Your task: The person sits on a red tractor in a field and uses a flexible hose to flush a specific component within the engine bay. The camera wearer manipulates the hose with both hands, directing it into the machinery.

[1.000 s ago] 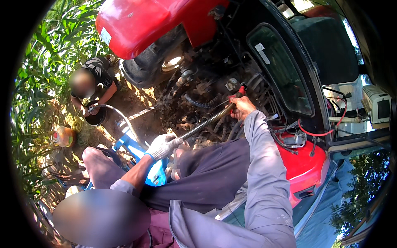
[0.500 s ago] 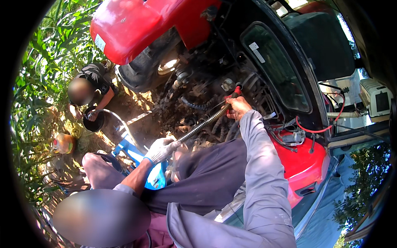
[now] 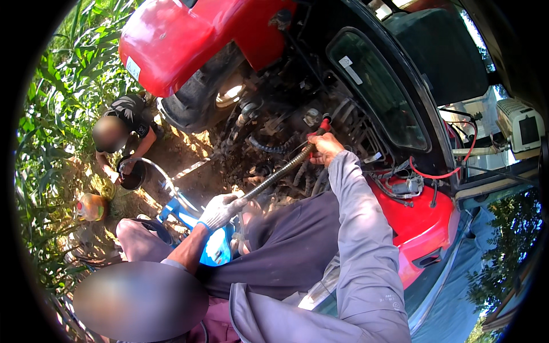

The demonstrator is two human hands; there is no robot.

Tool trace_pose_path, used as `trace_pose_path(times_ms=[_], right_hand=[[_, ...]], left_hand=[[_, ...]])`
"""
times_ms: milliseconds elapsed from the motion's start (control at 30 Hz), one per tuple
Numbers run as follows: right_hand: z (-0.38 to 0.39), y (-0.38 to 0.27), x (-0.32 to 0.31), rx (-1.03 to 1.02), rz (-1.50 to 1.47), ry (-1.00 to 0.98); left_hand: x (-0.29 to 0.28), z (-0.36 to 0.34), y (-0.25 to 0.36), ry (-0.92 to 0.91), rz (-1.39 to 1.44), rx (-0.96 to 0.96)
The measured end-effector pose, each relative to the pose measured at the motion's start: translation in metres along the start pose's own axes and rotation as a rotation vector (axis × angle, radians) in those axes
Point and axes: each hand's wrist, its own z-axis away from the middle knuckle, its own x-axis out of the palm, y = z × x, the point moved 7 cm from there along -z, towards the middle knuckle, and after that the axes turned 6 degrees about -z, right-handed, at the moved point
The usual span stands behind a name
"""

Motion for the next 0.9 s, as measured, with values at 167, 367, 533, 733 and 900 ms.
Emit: trace_pose_path(times_ms=[167, 367, 533, 733, 900], right_hand=[[-0.015, 0.006, -0.009, -0.008, 0.016, 0.001], [0.0, 0.0, 0.0, -0.009, 0.034, -0.021], [-0.001, -0.001, -0.001, -0.008, 0.038, -0.02], [-0.003, 0.0, -0.001, -0.019, 0.042, -0.014], [-0.002, -0.004, 0.001, -0.016, 0.05, -0.034]], left_hand=[[0.008, -0.001, 0.004, -0.019, 0.132, 0.005], [0.009, 0.006, 0.005, -0.008, 0.103, -0.023], [0.005, 0.004, 0.006, 0.013, 0.105, -0.006], [0.002, 0.0, 0.004, 0.031, 0.064, 0.006], [0.009, 0.002, 0.001, -0.014, 0.162, -0.035]])
